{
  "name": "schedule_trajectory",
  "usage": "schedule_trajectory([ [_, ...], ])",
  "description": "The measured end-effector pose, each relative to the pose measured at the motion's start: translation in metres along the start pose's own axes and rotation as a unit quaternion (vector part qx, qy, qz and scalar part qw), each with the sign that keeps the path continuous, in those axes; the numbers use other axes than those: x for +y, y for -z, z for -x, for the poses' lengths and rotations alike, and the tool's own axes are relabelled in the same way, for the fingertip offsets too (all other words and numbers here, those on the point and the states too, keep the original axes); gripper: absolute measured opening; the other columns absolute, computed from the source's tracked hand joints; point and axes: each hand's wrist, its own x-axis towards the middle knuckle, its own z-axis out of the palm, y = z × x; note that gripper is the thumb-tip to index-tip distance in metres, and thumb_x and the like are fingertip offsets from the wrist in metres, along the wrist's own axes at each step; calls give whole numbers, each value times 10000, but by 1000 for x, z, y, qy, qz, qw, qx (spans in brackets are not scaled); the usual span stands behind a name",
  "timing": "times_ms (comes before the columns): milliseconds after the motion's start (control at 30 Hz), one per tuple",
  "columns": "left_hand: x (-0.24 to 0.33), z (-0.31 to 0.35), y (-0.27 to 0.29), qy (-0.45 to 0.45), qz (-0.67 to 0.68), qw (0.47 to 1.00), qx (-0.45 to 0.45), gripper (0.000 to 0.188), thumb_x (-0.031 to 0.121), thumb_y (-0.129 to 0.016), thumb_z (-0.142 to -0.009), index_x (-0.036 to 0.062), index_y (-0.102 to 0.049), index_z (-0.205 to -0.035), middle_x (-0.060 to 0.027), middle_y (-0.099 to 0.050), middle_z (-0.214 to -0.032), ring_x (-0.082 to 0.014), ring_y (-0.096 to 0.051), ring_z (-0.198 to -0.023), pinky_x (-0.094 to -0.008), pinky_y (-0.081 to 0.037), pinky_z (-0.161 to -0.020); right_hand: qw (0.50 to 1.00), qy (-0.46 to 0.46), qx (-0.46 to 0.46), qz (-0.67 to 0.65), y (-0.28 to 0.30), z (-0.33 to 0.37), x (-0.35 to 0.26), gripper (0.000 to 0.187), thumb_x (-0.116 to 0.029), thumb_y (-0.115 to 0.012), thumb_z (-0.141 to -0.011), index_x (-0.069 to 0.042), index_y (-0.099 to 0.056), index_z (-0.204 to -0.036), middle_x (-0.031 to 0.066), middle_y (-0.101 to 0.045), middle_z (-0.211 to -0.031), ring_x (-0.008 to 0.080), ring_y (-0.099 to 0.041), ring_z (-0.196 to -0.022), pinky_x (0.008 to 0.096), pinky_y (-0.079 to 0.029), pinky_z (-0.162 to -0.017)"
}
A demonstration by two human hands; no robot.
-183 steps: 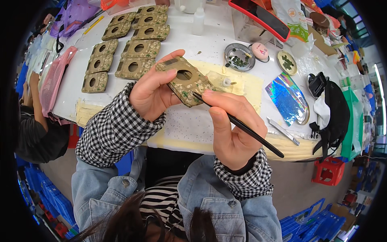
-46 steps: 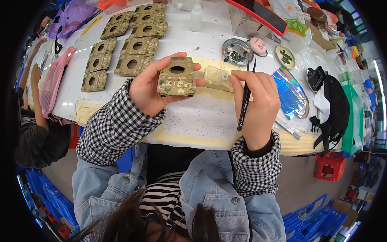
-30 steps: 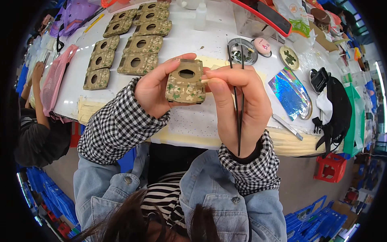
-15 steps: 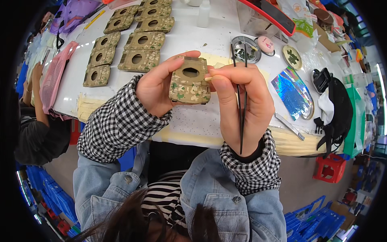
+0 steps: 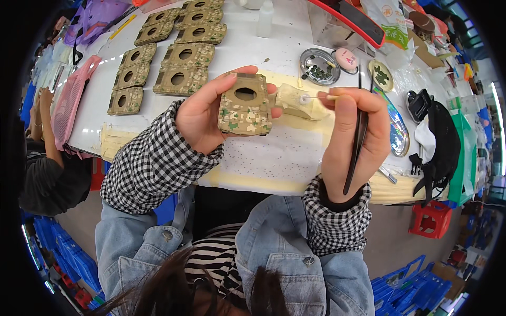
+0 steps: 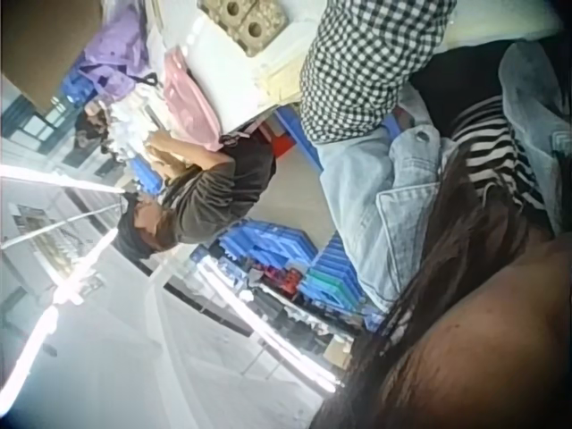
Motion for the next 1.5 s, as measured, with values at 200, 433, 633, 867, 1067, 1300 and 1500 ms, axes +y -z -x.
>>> schedule_trajectory([
  [200,3,-1,0,-29,11,1000,-8,388,307,-357,-935,69,-420,-1234,-176,-490,-1228,-373,-518,-1098,-401,-536,-812,939,160,-49,302,13,-10,15,55,-5,-630,-776,0,-583,-803,90,-586,-751,205,-558,-688,310,-431,-622],
  [433,4,-1,1,-53,-8,999,3,402,313,-347,-940,53,-428,-1235,-184,-463,-1259,-365,-510,-1110,-389,-537,-815,911,148,-135,360,17,-8,13,261,-76,-648,-784,5,-577,-1021,126,-600,-829,243,-572,-744,318,-448,-683],
  [633,3,-1,1,-54,-9,999,2,417,315,-336,-945,43,-407,-1252,-201,-436,-1281,-365,-501,-1120,-385,-531,-828,966,-5,-194,172,47,26,-4,436,-48,-623,-809,60,-430,-1185,157,-617,-963,205,-598,-893,305,-423,-836],
  [867,2,-4,6,-53,-14,998,-18,427,320,-317,-951,41,-390,-1265,-204,-415,-1297,-366,-492,-1127,-360,-555,-789,959,-152,-239,32,62,52,13,166,-54,-601,-835,50,-603,-964,118,-636,-897,170,-591,-836,244,-442,-769],
  [1067,4,-7,10,-53,-14,998,-29,425,311,-308,-953,33,-387,-1264,-213,-405,-1300,-372,-495,-1120,-363,-556,-790,974,-113,-196,18,54,67,23,127,13,-610,-807,53,-598,-927,124,-641,-887,165,-605,-809,243,-469,-733],
  [1300,4,-7,12,-44,19,998,-48,429,304,-296,-954,27,-373,-1272,-221,-388,-1310,-378,-494,-1116,-382,-560,-791,973,-112,-195,48,53,68,25,123,-10,-648,-783,50,-618,-887,137,-645,-858,200,-617,-765,259,-479,-688],
  [1500,4,-7,13,-42,18,998,-47,429,301,-286,-957,27,-373,-1275,-221,-384,-1313,-377,-494,-1116,-384,-557,-795,970,-15,-232,74,53,64,29,128,-23,-664,-763,25,-607,-867,145,-644,-846,238,-620,-735,282,-485,-656],
])
